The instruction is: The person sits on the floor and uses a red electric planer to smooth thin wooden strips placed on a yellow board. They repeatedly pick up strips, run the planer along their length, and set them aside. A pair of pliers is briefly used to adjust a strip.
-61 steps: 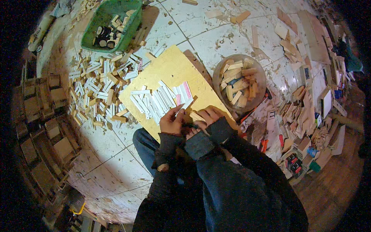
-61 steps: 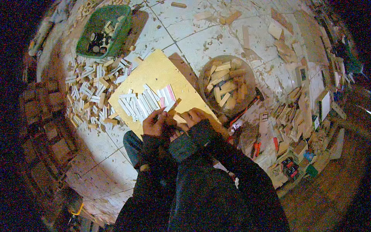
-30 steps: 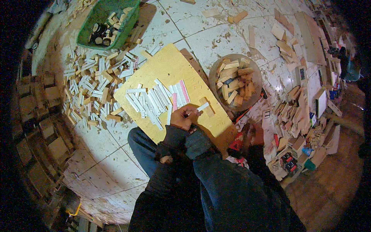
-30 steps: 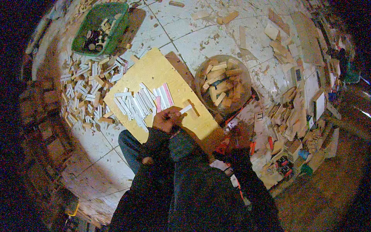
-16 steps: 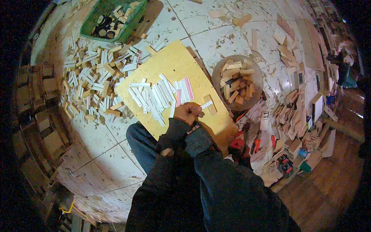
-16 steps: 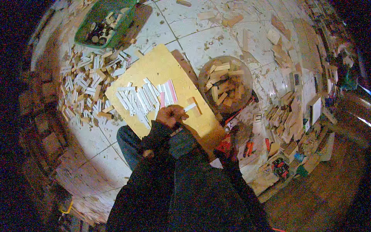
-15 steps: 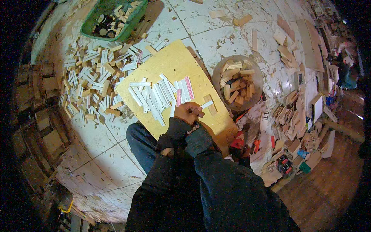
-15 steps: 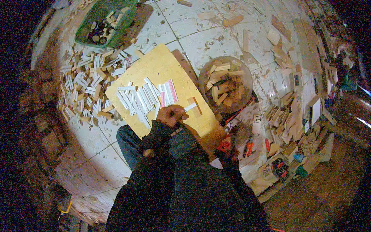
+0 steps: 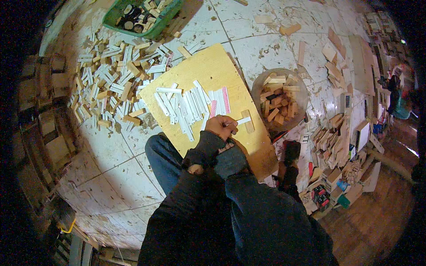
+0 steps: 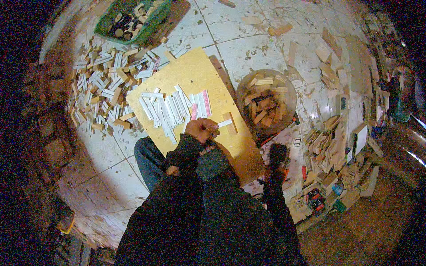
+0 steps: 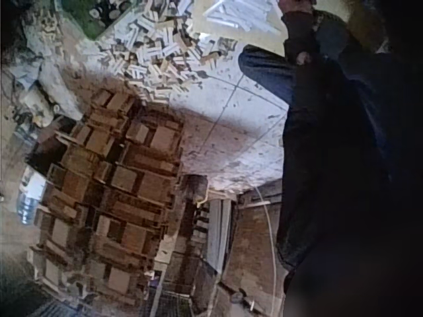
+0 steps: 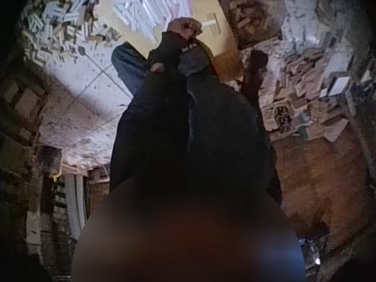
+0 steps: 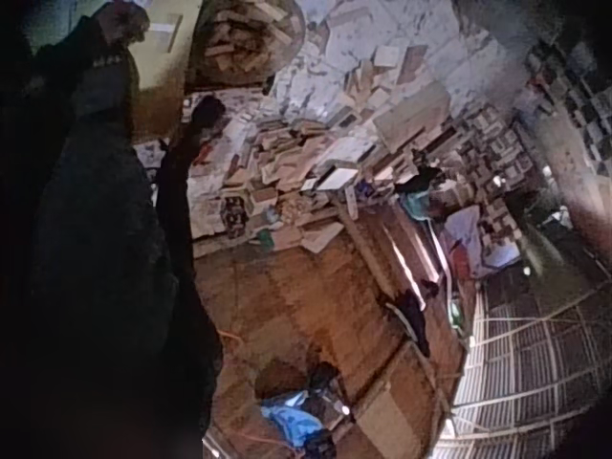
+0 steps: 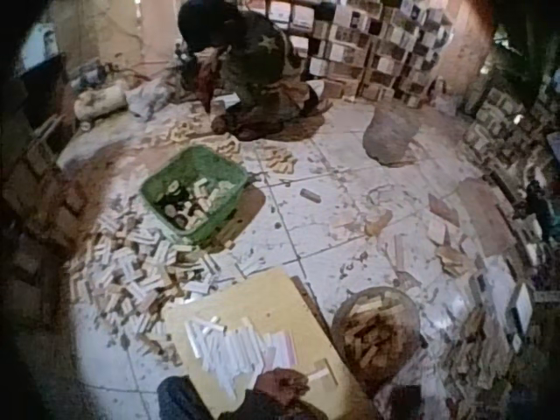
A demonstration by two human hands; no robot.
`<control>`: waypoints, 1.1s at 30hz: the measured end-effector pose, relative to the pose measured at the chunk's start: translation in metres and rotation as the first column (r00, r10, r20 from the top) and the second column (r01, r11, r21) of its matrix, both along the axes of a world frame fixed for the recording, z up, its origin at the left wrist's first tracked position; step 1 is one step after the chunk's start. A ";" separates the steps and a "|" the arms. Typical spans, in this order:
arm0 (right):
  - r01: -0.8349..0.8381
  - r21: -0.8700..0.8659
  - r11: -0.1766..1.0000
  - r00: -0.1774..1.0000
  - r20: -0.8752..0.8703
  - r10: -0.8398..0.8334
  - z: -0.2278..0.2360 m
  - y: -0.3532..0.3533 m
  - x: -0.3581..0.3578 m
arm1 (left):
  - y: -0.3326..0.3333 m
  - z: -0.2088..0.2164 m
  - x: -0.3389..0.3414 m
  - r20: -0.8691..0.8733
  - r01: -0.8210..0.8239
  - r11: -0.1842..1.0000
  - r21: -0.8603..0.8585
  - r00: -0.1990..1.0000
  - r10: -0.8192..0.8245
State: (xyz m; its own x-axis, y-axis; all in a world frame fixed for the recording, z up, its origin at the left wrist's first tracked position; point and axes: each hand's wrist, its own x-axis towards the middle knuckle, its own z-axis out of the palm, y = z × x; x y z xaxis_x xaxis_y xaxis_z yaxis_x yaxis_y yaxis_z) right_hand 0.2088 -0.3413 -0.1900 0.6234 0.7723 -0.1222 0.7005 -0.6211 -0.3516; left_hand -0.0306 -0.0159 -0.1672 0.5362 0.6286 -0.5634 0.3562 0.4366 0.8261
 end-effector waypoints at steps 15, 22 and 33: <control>-0.194 -0.019 0.981 0.896 -0.411 0.170 0.147 0.143 -0.029 | -0.002 0.000 0.001 0.037 -0.074 0.997 0.005 0.997 0.074; -0.519 -0.075 0.852 0.855 -0.059 0.515 0.143 0.201 -0.069 | -0.001 0.002 -0.001 0.009 -0.031 0.992 0.125 1.000 0.030; -0.467 -0.099 0.878 0.883 -0.102 0.458 0.145 0.209 -0.077 | -0.003 -0.004 0.000 0.010 -0.011 0.984 0.178 1.000 0.009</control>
